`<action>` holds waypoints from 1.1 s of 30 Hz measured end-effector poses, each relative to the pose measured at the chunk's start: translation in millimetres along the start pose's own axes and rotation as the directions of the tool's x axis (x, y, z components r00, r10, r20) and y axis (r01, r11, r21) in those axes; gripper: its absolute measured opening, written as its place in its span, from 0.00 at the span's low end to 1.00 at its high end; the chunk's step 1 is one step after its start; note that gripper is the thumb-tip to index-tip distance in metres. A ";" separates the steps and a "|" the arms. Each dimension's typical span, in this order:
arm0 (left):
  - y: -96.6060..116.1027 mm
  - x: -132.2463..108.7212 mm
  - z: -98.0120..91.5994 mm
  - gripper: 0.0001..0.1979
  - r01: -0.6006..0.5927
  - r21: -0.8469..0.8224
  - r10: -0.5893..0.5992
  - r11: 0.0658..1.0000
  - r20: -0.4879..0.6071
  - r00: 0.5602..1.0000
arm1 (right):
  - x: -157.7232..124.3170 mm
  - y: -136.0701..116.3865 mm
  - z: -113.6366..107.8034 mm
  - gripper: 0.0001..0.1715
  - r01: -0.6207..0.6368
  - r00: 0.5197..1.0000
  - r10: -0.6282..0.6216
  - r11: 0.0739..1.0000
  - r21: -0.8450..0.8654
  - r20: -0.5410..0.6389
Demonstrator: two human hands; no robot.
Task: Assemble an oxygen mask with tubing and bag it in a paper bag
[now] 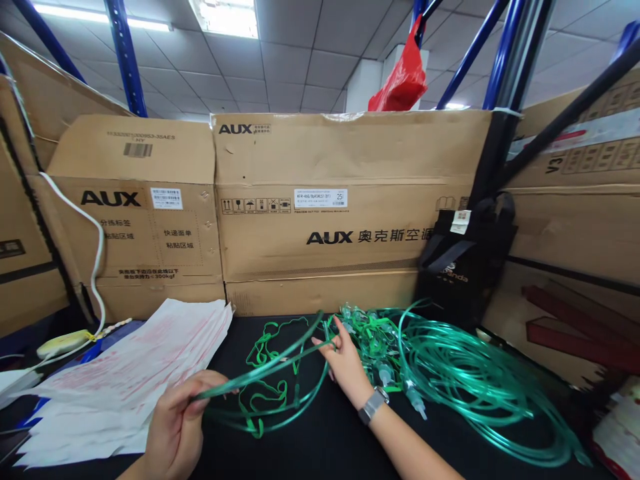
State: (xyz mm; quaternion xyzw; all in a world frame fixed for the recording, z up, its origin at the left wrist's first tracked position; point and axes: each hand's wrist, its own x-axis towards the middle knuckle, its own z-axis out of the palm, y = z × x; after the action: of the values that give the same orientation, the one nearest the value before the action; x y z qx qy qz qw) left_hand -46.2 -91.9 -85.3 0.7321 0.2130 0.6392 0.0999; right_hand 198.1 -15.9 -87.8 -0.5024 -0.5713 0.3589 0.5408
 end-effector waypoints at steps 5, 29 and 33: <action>4.6 2.9 -5.7 0.09 -0.053 -0.020 0.054 0.998 0.057 0.997 | -7.6 -5.6 9.9 0.39 -0.079 0.991 0.076 0.997 0.025 0.107; 3.4 29.2 18.0 0.16 0.904 -0.407 -0.840 0.128 0.440 0.318 | 2.5 -21.8 -22.6 0.19 -0.236 0.971 0.222 0.848 0.474 0.086; 3.8 21.1 17.2 0.19 0.830 -0.075 -0.722 0.553 0.454 0.522 | 6.9 -28.4 -35.8 0.18 -0.120 0.986 0.165 0.795 0.595 -0.020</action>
State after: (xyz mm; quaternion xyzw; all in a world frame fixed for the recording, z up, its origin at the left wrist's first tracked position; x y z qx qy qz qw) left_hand -26.7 -83.8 -67.7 0.6406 0.4032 0.3971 0.5190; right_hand 228.4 -20.8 -53.3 -0.3629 -0.3720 0.5406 0.6616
